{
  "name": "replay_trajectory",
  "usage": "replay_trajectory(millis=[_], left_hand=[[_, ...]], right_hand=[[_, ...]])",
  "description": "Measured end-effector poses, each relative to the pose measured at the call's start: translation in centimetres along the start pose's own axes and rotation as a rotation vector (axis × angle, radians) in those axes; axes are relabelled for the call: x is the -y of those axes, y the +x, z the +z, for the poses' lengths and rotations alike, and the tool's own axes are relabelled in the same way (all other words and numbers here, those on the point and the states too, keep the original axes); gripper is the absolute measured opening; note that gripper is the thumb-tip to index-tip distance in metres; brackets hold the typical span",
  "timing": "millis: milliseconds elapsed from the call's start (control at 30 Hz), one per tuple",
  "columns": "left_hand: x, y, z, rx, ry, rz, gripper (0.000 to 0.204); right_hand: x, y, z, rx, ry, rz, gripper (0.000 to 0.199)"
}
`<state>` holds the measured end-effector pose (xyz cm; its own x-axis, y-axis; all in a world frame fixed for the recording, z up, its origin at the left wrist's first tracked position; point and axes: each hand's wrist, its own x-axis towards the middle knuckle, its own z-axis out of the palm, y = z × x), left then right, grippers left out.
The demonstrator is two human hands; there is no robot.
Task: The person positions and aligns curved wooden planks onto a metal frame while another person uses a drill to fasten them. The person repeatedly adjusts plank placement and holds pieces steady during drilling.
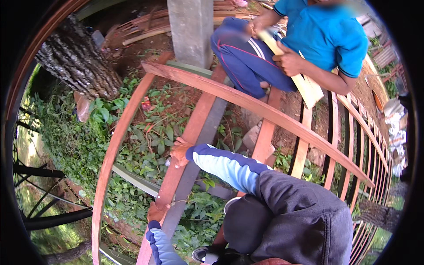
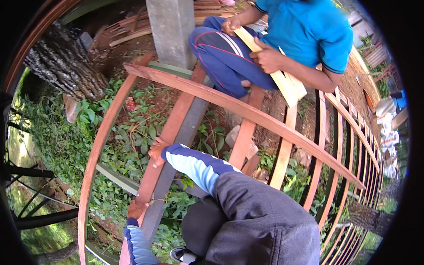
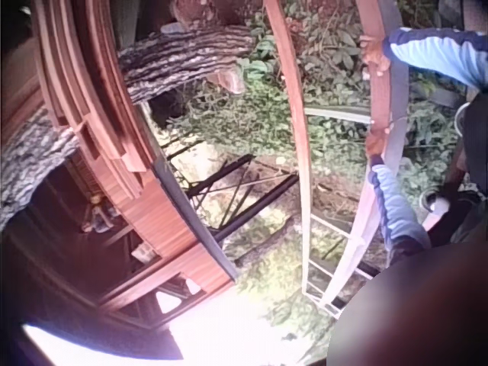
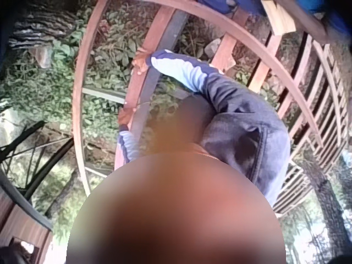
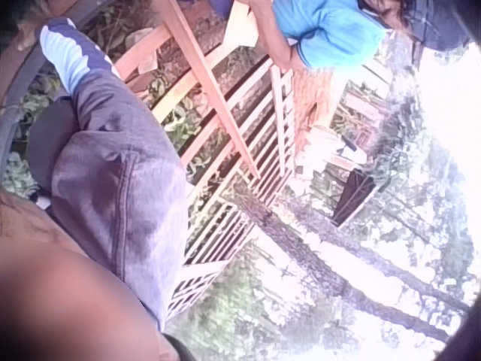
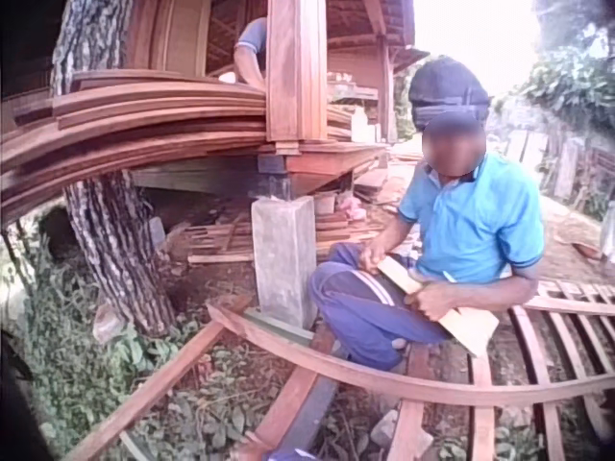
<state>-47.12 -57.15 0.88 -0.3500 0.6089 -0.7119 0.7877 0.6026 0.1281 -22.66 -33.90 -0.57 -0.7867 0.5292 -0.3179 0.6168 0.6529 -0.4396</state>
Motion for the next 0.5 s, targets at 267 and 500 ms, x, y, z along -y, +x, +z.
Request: replay_trajectory(millis=[267,500], left_hand=[[1.4,1.2,0.6,-0.036,-0.070,0.104,0.088],[-0.2,0.9,0.2,-0.069,-0.007,0.030,0.099]], right_hand=[[0.2,-0.4,0.9,-0.067,0.000,0.008,0.059],[0.5,-1.1,0.5,-0.076,-0.068,0.068,0.065]])
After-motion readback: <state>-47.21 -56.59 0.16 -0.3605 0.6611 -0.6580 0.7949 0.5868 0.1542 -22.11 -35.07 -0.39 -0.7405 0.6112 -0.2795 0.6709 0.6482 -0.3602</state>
